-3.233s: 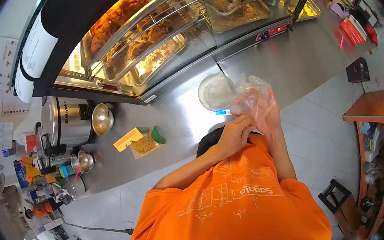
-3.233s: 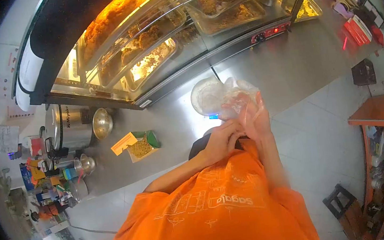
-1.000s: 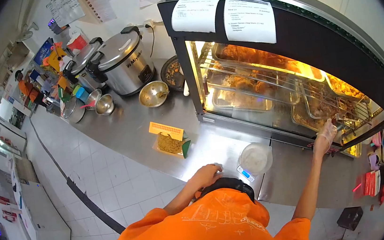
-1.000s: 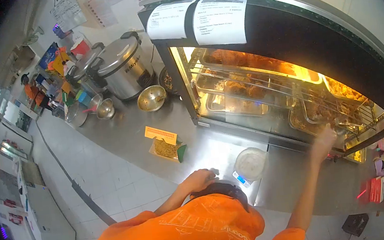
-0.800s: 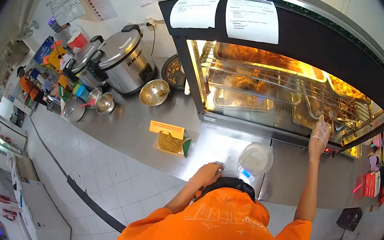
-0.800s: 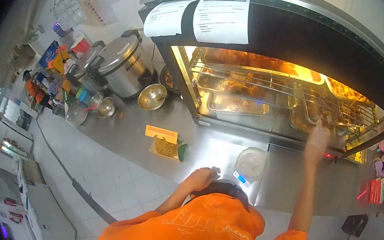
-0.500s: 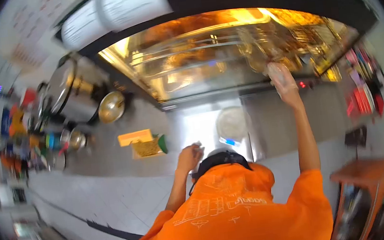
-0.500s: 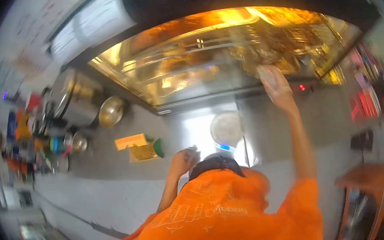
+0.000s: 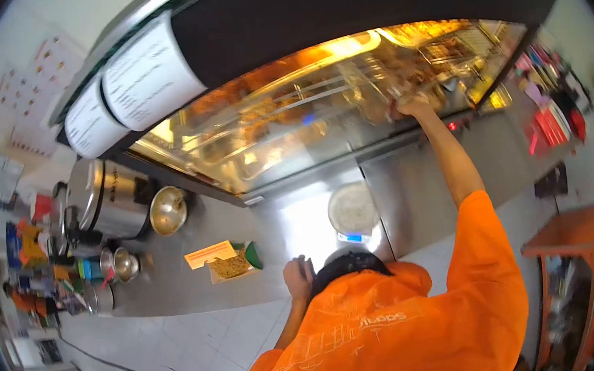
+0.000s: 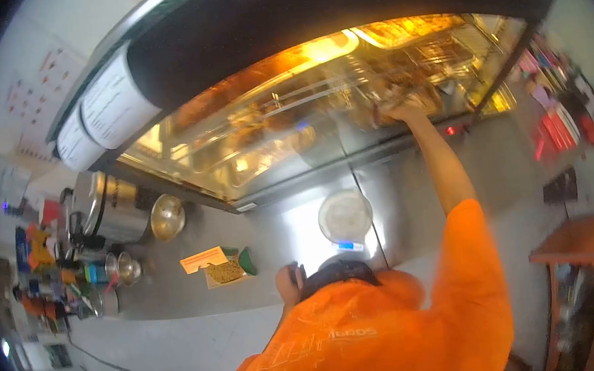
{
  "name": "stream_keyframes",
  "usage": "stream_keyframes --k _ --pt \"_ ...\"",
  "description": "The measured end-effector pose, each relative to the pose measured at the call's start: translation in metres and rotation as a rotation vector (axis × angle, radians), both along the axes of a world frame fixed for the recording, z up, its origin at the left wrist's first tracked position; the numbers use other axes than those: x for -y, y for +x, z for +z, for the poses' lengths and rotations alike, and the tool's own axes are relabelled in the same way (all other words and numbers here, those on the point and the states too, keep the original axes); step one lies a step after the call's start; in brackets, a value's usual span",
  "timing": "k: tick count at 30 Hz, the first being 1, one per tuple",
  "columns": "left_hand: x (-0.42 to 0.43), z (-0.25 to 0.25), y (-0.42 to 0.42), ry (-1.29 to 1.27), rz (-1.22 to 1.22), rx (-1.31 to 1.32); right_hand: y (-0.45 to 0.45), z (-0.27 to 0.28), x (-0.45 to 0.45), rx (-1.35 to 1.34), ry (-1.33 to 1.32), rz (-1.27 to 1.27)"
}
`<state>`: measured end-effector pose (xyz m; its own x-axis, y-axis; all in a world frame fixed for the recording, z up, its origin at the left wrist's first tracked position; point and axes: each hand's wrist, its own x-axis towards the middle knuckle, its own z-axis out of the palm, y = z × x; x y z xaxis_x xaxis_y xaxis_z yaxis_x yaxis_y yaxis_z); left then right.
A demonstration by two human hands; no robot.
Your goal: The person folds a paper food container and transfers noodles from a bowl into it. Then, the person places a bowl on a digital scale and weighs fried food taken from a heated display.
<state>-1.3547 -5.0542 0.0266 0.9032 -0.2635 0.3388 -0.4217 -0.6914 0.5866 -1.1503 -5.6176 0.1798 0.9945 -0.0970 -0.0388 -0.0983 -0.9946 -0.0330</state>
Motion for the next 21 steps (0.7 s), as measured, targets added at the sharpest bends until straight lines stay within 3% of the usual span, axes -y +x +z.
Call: stream_keyframes --k 3,7,21 --pt "-0.002 0.006 0.001 0.040 0.020 -0.035 0.023 -0.045 0.024 0.149 -0.080 0.037" --pt "0.001 0.022 0.000 -0.008 0.057 -0.085 0.042 -0.070 0.055 0.115 -0.183 0.036" --pt "-0.004 0.021 -0.003 0.009 0.051 -0.056 0.044 -0.076 0.083 0.028 -0.381 -0.035"
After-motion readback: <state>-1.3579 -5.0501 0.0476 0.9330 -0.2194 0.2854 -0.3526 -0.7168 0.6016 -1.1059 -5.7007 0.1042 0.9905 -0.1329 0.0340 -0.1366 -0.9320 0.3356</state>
